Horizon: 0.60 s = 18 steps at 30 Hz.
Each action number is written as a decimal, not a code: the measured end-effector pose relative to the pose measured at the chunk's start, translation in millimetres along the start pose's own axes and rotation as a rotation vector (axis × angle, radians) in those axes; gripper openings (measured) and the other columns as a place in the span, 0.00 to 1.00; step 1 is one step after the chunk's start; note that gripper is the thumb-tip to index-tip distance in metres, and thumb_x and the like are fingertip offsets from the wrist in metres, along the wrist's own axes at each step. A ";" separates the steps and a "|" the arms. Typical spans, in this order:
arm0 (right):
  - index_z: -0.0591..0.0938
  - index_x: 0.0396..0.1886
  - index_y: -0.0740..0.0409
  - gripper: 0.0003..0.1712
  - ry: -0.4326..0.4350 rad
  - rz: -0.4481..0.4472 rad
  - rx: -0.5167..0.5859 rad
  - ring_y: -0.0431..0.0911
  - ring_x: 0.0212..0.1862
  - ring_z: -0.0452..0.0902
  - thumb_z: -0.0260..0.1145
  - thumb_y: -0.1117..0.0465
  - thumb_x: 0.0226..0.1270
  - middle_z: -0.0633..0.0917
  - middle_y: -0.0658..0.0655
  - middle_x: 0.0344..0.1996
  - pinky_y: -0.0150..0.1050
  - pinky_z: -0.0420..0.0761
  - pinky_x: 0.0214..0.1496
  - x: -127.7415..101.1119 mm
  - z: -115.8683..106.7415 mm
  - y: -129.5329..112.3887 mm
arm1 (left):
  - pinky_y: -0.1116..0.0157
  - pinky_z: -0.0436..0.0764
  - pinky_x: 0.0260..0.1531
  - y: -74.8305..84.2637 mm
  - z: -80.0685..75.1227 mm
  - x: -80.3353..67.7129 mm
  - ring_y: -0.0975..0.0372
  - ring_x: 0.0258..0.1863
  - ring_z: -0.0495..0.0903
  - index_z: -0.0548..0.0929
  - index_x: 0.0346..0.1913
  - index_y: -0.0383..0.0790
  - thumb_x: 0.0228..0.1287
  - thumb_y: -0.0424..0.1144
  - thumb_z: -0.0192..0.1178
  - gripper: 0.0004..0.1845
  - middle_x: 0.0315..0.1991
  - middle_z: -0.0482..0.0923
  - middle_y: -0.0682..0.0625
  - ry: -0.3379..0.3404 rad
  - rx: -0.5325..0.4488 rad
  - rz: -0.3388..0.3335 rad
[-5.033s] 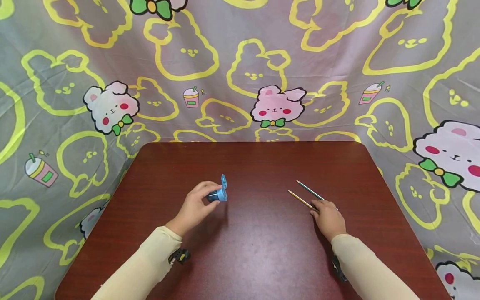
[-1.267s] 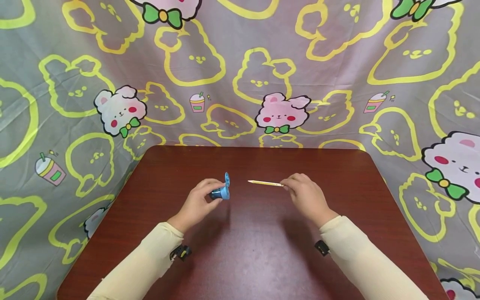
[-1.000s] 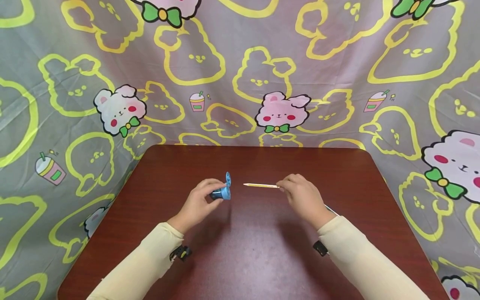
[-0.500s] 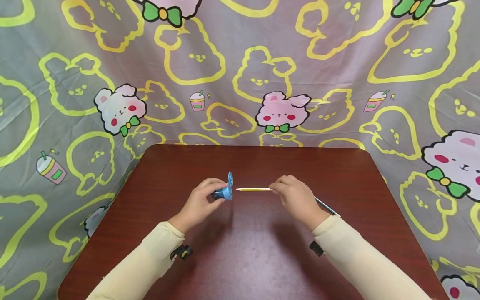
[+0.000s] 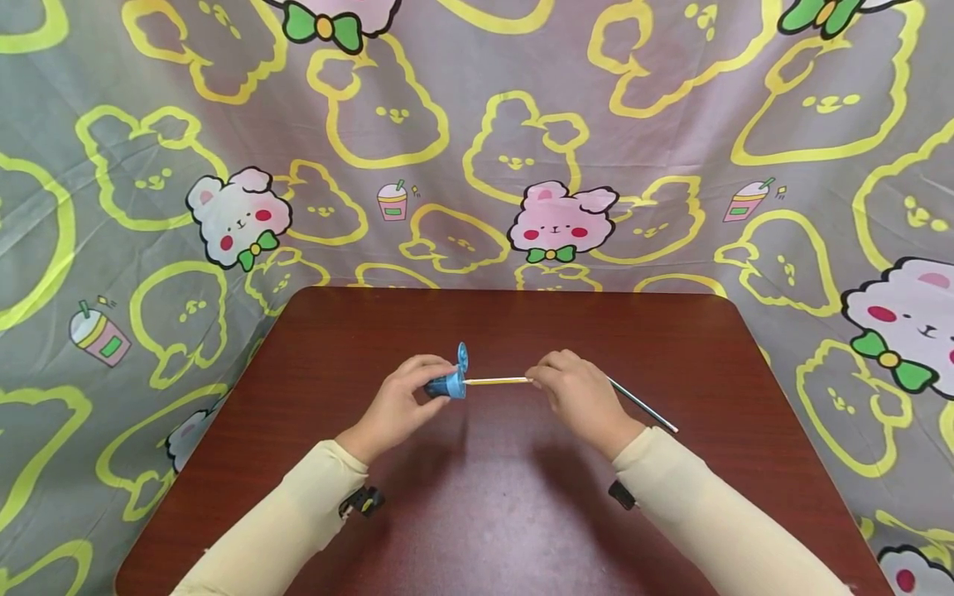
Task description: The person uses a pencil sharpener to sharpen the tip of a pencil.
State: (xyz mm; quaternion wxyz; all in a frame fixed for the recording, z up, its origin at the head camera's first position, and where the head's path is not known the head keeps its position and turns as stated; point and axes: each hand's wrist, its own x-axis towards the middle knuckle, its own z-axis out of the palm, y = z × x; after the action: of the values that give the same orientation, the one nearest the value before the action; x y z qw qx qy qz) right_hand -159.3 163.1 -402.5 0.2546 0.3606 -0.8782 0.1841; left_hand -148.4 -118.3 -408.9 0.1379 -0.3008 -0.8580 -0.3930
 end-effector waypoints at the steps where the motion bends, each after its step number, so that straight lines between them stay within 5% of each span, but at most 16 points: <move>1: 0.87 0.36 0.57 0.11 0.002 -0.006 0.003 0.45 0.36 0.77 0.73 0.72 0.51 0.83 0.50 0.32 0.39 0.78 0.32 0.1 0.7 0.1 | 0.62 0.81 0.31 0.2 0.4 -0.1 0.57 0.47 0.75 0.84 0.53 0.37 0.52 0.25 0.70 0.22 0.50 0.77 0.46 -0.007 0.001 -0.002; 8: 0.87 0.35 0.56 0.12 0.018 -0.060 0.009 0.45 0.35 0.77 0.73 0.73 0.50 0.82 0.50 0.32 0.38 0.78 0.32 2.5 5.6 -1.2 | 0.71 0.79 0.32 3.0 2.4 -1.4 0.58 0.47 0.75 0.83 0.54 0.38 0.53 0.26 0.70 0.22 0.50 0.77 0.46 -0.049 0.015 -0.002; 18: 0.88 0.37 0.57 0.14 0.018 -0.091 -0.011 0.46 0.36 0.77 0.73 0.74 0.49 0.82 0.52 0.33 0.39 0.79 0.33 4.3 8.6 -5.3 | 0.68 0.81 0.33 2.3 3.6 -2.7 0.57 0.47 0.75 0.83 0.54 0.38 0.52 0.27 0.71 0.22 0.50 0.77 0.46 -0.050 0.020 -0.018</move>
State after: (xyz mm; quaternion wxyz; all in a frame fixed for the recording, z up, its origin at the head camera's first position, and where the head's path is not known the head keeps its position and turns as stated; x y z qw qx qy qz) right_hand -160.7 152.8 -406.2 0.2726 0.3973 -0.8594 0.1709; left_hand -144.9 -115.5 -411.1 0.1158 -0.3015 -0.8676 -0.3780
